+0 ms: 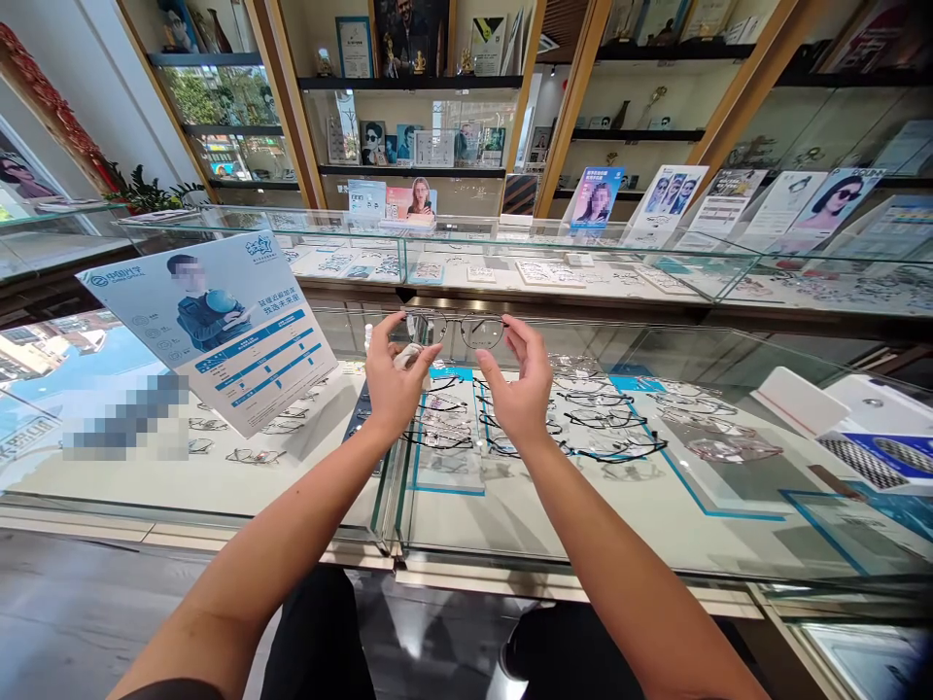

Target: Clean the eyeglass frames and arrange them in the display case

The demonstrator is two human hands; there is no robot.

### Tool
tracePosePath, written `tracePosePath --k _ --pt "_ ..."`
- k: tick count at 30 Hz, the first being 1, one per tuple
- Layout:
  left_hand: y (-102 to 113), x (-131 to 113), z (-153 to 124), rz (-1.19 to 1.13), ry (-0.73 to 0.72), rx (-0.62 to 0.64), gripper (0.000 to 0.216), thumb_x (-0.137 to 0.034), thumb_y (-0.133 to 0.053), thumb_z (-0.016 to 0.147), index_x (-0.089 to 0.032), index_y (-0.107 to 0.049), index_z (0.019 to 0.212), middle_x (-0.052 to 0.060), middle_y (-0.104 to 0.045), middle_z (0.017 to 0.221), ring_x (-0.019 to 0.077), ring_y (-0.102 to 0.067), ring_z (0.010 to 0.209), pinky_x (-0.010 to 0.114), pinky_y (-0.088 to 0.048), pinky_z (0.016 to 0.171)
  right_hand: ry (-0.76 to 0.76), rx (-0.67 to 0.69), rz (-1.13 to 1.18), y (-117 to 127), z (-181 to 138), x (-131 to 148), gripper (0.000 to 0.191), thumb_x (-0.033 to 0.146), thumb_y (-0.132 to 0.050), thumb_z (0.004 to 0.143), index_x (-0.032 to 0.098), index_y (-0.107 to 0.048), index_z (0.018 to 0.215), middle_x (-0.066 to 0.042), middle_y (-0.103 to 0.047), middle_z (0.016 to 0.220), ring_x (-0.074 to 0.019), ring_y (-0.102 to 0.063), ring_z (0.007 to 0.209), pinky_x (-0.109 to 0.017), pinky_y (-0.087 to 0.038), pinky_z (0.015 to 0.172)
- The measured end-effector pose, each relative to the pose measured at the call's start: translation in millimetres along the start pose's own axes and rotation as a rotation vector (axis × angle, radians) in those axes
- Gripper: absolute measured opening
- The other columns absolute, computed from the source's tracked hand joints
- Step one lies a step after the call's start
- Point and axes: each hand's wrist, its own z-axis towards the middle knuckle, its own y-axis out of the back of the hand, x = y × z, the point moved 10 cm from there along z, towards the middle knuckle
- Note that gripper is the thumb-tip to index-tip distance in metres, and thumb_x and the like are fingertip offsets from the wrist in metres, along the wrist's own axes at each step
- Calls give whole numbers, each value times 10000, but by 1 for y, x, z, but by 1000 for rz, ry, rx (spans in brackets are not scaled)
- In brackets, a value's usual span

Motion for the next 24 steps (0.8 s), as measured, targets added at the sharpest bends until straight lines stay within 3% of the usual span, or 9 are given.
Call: tracePosePath --k 3,8,14,24 --pt "-1 2 1 -10 16 11 623 -550 -866 918 -321 -595 1430 122 -673 1461 179 -746 912 338 -632 778 -2 -32 13 4 2 1 448 475 -724 1024 299 -670 1433 -109 -714 1422 -283 -695 1364 -585 -578 1213" --pt "1 -8 1 -51 -78 -10 598 -545 -863 922 -344 -622 1432 120 -662 1513 298 -697 1329 374 -669 878 -129 -71 161 12 9 -16 338 529 -673 1051 250 -764 1220 -121 -800 1282 -278 -766 1243 -567 -641 1119" --pt "1 -14 -1 -24 -143 -26 607 -554 -840 944 -348 -602 1463 119 -657 1541 301 -701 1343 358 -680 842 -236 -25 370 5 14 -30 362 573 -744 993 258 -771 1169 -118 -823 1291 -294 -778 1263 -540 -677 1045" --pt "0 -10 0 -51 -126 -14 613 -469 -899 910 -336 -629 1445 106 -678 1520 294 -667 1397 332 -665 878 -282 93 413 -7 12 -36 460 648 -682 1014 257 -744 1249 -131 -840 1266 -302 -822 1166 -539 -687 986"
